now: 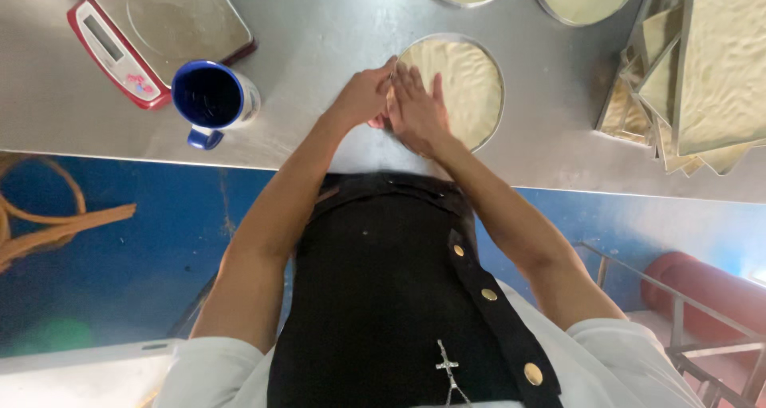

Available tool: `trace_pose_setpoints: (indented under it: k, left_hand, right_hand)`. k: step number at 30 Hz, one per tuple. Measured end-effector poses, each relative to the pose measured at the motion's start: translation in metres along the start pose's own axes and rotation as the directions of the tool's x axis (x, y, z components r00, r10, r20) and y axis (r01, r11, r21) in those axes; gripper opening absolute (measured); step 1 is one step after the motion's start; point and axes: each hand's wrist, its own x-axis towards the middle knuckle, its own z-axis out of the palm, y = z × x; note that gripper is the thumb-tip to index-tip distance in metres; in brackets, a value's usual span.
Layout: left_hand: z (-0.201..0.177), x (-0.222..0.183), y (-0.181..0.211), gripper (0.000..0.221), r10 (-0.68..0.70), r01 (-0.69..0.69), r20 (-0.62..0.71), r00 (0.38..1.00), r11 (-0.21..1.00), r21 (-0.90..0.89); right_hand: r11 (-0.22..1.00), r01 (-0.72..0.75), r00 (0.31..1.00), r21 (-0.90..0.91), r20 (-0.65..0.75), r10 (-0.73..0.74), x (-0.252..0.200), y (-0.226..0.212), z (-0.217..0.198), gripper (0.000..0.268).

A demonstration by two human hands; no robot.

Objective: The person presses pieces of dough into circular metal pans using their hands on a stainless steel countertop.

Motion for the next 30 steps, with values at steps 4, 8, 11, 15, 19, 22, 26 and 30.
trace_pose_setpoints:
  k: [4, 8, 11, 15, 19, 22, 26, 30]
  left_hand:
    - [0.001, -0.017, 0.009, 0.055, -0.21, 0.226, 0.104, 0.972, 0.96, -0.168]
    - [-0.005, -0.016, 0.018, 0.055, -0.214, 0.232, 0.1, 0.972, 0.946, -0.228]
    - [-0.009, -0.013, 0.024, 0.054, -0.203, 0.214, 0.084, 0.976, 0.965, -0.155]
    - [-0.005, -0.022, 0.026, 0.057, -0.212, 0.223, 0.077, 0.974, 0.96, -0.167]
    - [-0.014, -0.013, 0.037, 0.055, -0.157, 0.158, 0.017, 0.987, 0.979, -0.126]
    - [-0.006, -0.024, 0.033, 0.053, -0.198, 0.2, 0.028, 0.98, 0.97, -0.139]
    - [-0.014, -0.022, 0.04, 0.054, -0.162, 0.166, 0.047, 0.986, 0.98, -0.106]
    - [-0.012, -0.02, 0.045, 0.054, -0.231, 0.237, 0.059, 0.971, 0.958, -0.161]
  right_hand:
    - [0.995, -0.087, 0.996, 0.057, -0.007, 0.087, 0.002, 0.004, -0.009, 0.065]
    - [0.988, -0.105, 0.99, 0.113, -0.077, 0.114, 0.018, 0.016, -0.009, 0.065]
    - [0.989, -0.095, 0.988, 0.111, -0.11, 0.108, 0.023, 0.02, -0.003, 0.065]
    - [0.949, -0.115, 0.956, 0.293, -0.227, 0.186, 0.012, 0.034, 0.01, 0.06]
    - [1.0, -0.016, 0.971, -0.012, -0.238, 0.012, -0.023, 0.028, 0.027, 0.068]
    - [0.993, -0.009, 0.979, 0.117, -0.203, 0.033, -0.04, 0.037, 0.035, 0.065]
    - [0.993, -0.104, 0.955, 0.055, -0.272, 0.115, -0.016, 0.049, 0.024, 0.066]
    - [0.971, -0.173, 0.973, 0.167, -0.123, 0.195, -0.002, 0.058, 0.013, 0.059]
